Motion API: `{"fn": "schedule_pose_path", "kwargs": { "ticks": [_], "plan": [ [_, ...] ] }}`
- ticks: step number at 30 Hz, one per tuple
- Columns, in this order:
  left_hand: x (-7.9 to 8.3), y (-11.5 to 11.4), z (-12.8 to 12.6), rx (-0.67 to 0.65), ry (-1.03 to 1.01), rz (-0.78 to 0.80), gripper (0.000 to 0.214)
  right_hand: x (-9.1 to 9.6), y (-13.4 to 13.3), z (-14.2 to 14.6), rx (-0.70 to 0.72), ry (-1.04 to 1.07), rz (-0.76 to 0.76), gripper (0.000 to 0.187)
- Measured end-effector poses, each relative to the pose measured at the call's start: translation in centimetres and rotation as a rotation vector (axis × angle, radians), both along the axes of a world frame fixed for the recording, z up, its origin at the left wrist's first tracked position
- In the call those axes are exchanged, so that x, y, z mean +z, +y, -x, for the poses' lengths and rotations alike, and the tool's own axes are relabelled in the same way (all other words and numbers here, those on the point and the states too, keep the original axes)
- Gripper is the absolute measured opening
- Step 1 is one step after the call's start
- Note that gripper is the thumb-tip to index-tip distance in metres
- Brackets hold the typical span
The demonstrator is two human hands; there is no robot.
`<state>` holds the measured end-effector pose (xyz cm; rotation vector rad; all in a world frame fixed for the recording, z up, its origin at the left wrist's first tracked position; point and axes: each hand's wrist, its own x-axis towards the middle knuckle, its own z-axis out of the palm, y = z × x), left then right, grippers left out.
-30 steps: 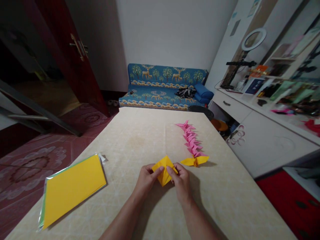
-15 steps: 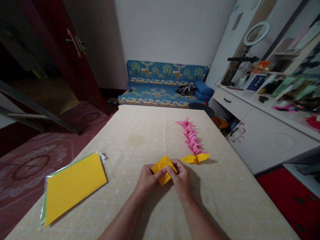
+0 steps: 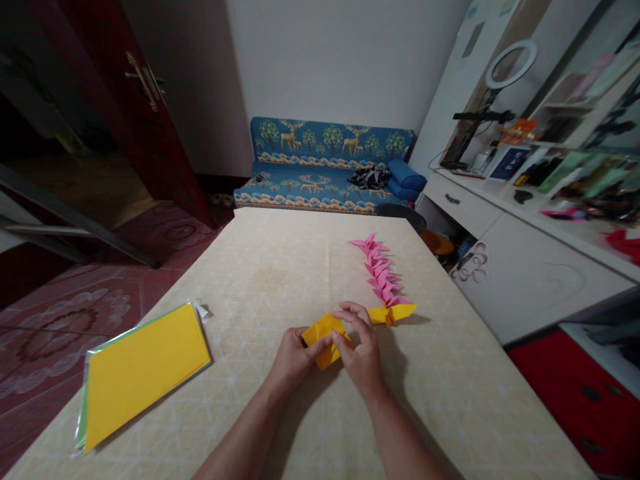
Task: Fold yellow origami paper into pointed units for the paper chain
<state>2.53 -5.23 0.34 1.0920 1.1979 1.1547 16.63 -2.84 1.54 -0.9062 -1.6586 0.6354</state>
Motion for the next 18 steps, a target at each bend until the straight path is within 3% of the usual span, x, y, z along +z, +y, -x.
{"fn": "schedule_pose_path", "kwargs": {
  "ticks": [7, 14, 18],
  "plan": [
    [0.27, -0.1, -0.01, -0.028, 0.003, 0.003, 0.037, -0.09, 0.09, -0.26, 0.078, 0.111, 0.087, 0.02],
    [0.54, -0.12, 0.16, 0.009, -0.057, 0.05, 0.037, -0.7, 0.32, -0.62, 0.194, 0.173, 0.383, 0.018],
    [0.69, -0.16, 0.19, 0.018, -0.112, 0.057, 0.035, -0.6, 0.15, -0.28, 0.218, 0.208, 0.393, 0.015]
  ]
}}
